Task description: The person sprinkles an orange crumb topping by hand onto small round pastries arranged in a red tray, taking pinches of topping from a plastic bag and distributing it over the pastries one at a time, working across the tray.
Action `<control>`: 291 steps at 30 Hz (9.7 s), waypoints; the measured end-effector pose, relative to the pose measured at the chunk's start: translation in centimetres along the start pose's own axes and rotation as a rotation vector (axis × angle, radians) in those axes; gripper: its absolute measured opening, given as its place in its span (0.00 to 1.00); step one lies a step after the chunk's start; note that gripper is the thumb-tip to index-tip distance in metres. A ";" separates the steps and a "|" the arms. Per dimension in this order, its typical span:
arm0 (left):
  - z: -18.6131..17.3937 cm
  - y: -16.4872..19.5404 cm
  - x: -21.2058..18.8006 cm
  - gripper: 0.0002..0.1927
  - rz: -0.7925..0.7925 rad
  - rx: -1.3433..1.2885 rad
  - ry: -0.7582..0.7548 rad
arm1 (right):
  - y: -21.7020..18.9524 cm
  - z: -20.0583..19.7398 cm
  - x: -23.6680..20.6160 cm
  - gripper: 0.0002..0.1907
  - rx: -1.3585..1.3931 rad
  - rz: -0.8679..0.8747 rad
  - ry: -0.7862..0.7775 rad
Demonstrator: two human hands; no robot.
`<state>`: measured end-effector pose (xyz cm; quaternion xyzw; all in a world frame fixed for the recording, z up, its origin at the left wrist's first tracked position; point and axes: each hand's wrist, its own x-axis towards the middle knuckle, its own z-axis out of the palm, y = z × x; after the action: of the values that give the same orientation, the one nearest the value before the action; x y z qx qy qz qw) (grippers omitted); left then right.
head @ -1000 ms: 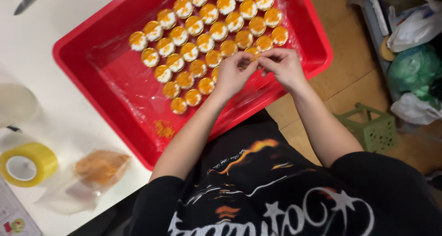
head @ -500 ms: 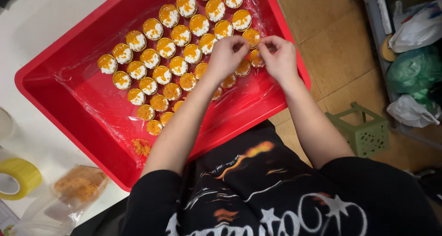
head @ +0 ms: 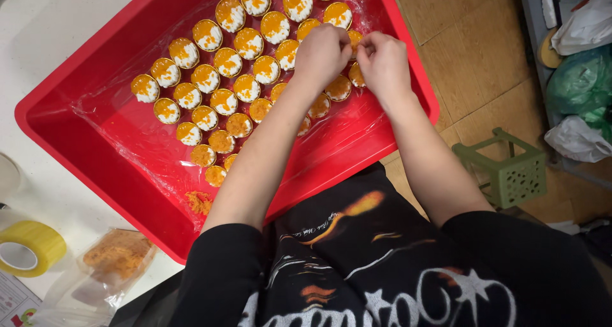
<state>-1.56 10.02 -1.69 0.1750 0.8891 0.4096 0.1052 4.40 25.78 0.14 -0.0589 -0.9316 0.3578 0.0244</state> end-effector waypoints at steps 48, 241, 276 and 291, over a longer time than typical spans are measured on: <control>-0.8 -0.3 0.0 0.13 0.183 0.285 -0.031 | -0.6 -1.7 -0.8 0.12 -0.092 -0.091 -0.068; -5.0 0.7 -14.2 0.07 -0.213 -0.719 0.595 | -7.7 1.4 -2.1 0.08 0.024 -0.322 -0.423; -14.1 -5.9 -41.4 0.18 -0.489 -1.303 0.814 | -42.2 -17.7 -25.6 0.04 1.240 -1.316 -0.898; -16.2 -8.3 -45.5 0.14 -0.378 -1.025 1.018 | -27.6 15.6 -24.4 0.12 -0.233 -0.688 -0.859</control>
<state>32.95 -24.30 4.36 -0.2631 0.5403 0.7782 -0.1825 24.72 -7.97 6.96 0.3969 -0.8569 0.2157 -0.2484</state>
